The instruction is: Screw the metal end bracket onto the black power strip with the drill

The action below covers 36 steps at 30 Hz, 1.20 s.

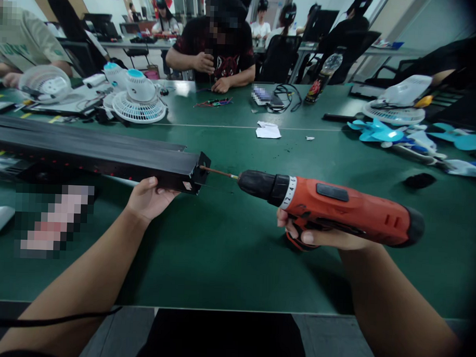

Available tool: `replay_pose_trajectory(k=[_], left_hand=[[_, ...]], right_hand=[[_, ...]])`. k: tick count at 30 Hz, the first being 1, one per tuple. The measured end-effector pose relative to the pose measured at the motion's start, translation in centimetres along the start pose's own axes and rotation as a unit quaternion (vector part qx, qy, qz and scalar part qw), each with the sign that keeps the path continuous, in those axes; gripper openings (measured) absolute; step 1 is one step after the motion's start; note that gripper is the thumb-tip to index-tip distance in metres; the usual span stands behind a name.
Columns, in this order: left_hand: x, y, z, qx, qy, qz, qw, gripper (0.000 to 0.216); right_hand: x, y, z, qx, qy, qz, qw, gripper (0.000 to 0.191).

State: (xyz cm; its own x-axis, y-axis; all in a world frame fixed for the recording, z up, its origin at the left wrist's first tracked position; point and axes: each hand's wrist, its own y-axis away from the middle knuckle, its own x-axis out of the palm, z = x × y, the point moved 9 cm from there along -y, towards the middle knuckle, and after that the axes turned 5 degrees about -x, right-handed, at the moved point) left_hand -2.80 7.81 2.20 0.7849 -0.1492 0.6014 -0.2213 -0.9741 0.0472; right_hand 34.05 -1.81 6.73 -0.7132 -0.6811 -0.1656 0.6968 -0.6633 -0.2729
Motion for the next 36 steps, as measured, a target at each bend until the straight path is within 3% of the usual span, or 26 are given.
replay_pose_trajectory(k=[16,21,27,32,36], left_hand=[[-0.44,-0.07,0.02,0.009,0.004,-0.008,1.000,0.045],[-0.16,-0.03,0.08,0.007,-0.001,0.002,1.000,0.045],[0.05,0.04,-0.01,0.011,-0.003,0.003,1.000,0.040],[0.02,0.02,0.17,-0.004,-0.005,0.002,1.000,0.043],[-0.42,0.00,0.22,0.002,0.000,-0.002,1.000,0.043]], right_hand=[[0.15,0.14,0.17,0.003,-0.006,0.017,1.000,0.028],[0.11,0.14,-0.15,0.004,0.004,0.011,1.000,0.040],[-0.08,0.52,0.42,-0.047,0.003,-0.010,0.999,0.051],[-0.54,0.79,-0.16,-0.016,0.038,-0.037,0.998,0.039],[-0.16,0.61,-0.52,0.008,0.026,-0.036,0.999,0.042]])
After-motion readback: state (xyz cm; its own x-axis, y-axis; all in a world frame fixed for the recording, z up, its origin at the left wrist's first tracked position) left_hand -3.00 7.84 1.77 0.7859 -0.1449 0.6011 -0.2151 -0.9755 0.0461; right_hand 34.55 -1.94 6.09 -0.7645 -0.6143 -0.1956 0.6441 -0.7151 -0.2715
